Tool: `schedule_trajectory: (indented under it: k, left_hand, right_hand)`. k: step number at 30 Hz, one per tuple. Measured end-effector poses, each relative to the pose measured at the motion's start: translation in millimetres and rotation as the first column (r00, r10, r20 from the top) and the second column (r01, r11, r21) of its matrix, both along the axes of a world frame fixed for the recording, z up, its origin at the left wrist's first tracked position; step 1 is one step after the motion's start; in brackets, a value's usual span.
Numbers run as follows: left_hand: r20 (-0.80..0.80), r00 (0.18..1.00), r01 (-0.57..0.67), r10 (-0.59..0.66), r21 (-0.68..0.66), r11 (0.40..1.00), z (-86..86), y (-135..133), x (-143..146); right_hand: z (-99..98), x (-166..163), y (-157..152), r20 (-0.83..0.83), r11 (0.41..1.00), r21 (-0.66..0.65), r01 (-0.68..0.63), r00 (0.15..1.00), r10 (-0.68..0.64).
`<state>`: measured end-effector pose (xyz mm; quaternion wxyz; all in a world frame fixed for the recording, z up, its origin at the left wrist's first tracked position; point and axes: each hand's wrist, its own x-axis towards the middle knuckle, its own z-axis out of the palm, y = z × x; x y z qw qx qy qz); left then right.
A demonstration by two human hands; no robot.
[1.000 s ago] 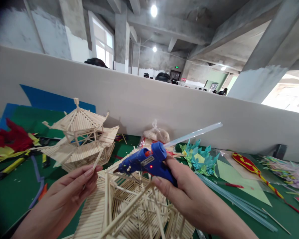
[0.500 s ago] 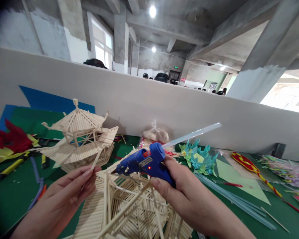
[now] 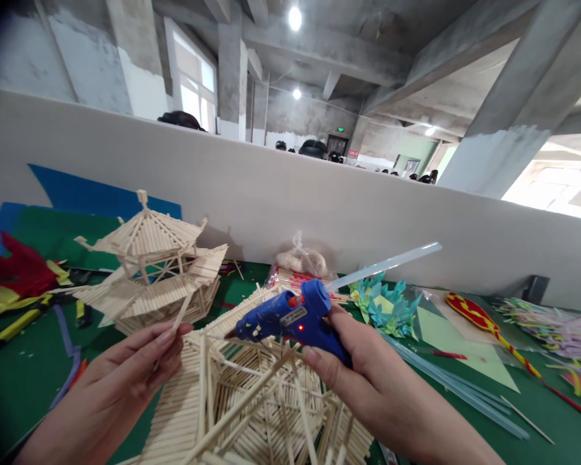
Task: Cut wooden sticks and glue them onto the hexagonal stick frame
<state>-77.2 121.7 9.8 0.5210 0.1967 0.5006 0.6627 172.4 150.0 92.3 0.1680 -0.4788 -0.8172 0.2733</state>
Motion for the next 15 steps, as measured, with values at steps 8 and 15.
schedule_trajectory:
  k: [8,15]
  left_hand:
    - [0.003,1.0,-0.029,0.029,-0.018,0.999,3.4,0.2,1.6]
    - [-0.008,1.0,0.0,0.0,-0.008,1.0,1.2,0.6,1.0]
  right_hand:
    - [-0.7,3.5,-1.2,-0.023,0.999,0.049,-0.002,1.0,0.003]
    - [-10.2,8.8,2.0,-0.063,0.998,0.065,0.018,0.998,-0.014]
